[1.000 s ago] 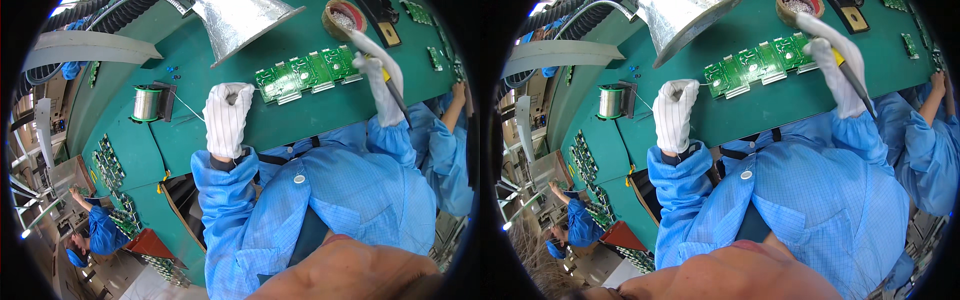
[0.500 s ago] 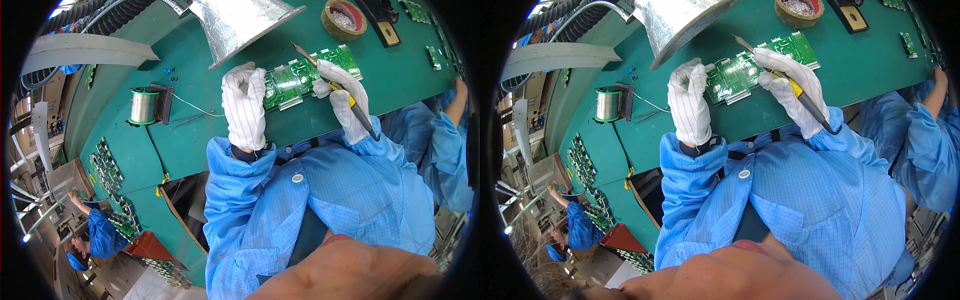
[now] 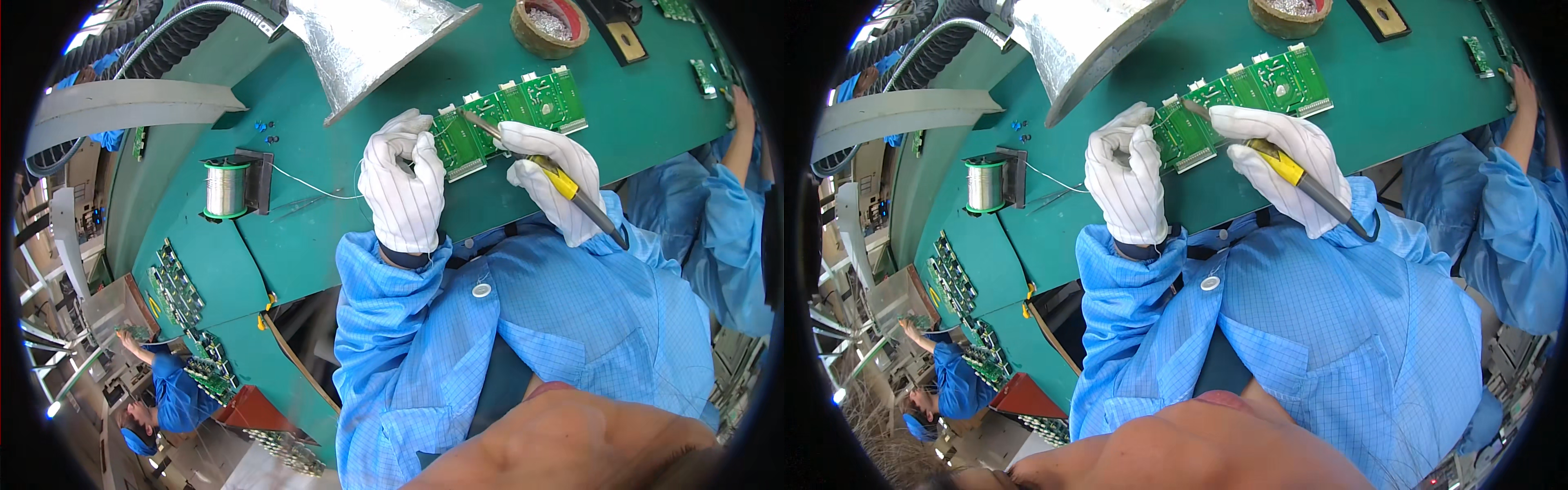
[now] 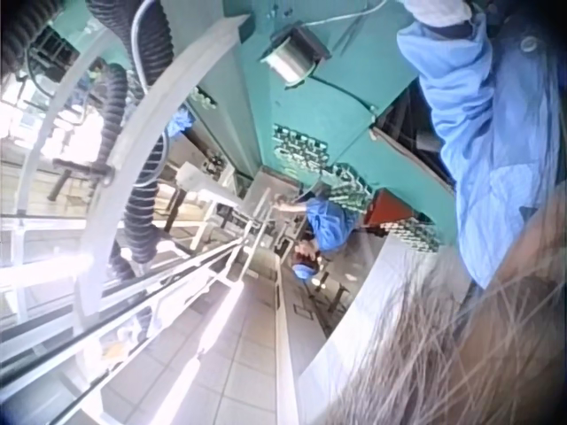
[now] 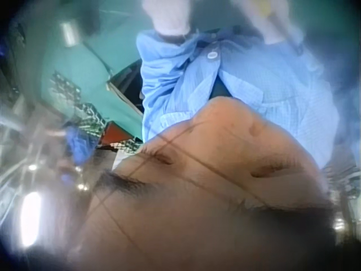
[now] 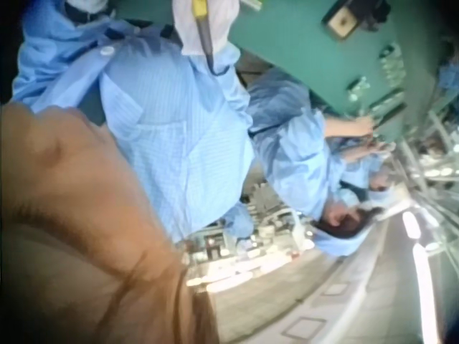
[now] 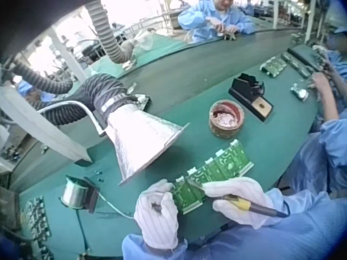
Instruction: Soldering electronic components onto printed circuit boards at an assembly line workbench.
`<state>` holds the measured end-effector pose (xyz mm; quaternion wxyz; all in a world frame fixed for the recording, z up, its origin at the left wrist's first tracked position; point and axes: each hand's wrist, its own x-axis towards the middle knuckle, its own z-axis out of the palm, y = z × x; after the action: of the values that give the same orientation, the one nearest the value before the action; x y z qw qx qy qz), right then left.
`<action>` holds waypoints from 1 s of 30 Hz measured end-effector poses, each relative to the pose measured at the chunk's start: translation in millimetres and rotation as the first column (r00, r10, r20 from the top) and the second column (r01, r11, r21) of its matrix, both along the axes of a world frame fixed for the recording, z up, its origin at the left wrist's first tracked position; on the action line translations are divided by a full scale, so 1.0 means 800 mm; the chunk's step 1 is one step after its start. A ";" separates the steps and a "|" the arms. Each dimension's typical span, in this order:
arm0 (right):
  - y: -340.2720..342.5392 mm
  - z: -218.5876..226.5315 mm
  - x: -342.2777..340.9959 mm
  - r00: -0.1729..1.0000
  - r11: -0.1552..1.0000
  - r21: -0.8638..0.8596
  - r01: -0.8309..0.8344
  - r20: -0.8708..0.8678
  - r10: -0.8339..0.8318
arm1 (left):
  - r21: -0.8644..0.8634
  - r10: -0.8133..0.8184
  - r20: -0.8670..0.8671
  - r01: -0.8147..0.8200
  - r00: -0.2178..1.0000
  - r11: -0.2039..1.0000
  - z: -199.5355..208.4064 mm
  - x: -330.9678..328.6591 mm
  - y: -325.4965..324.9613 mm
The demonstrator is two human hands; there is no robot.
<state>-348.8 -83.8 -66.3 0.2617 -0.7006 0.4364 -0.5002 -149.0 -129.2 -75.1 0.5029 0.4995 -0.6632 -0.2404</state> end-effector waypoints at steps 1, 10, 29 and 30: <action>0.003 -0.002 0.002 0.990 0.991 0.133 -0.017 0.138 -0.001 | -0.002 0.010 0.019 -0.010 1.000 1.000 0.001 0.000 0.000; -0.001 -0.012 0.004 0.997 0.998 -0.020 0.059 -0.056 -0.060 | -0.005 0.008 -0.023 -0.008 1.000 1.000 -0.004 -0.001 0.000; -0.002 -0.001 0.003 0.978 0.995 -0.092 0.029 -0.201 -0.047 | -0.084 0.003 0.006 -0.002 1.000 0.996 -0.007 0.000 -0.002; -0.002 0.000 0.005 0.971 0.992 -0.125 0.035 -0.230 -0.063 | -0.089 0.006 0.027 -0.004 1.000 0.996 -0.006 0.000 -0.002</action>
<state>-345.1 -85.7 -66.1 0.1537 -0.7580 0.4505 -0.4460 -148.7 -131.2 -80.0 0.5162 0.4814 -0.6789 -0.2025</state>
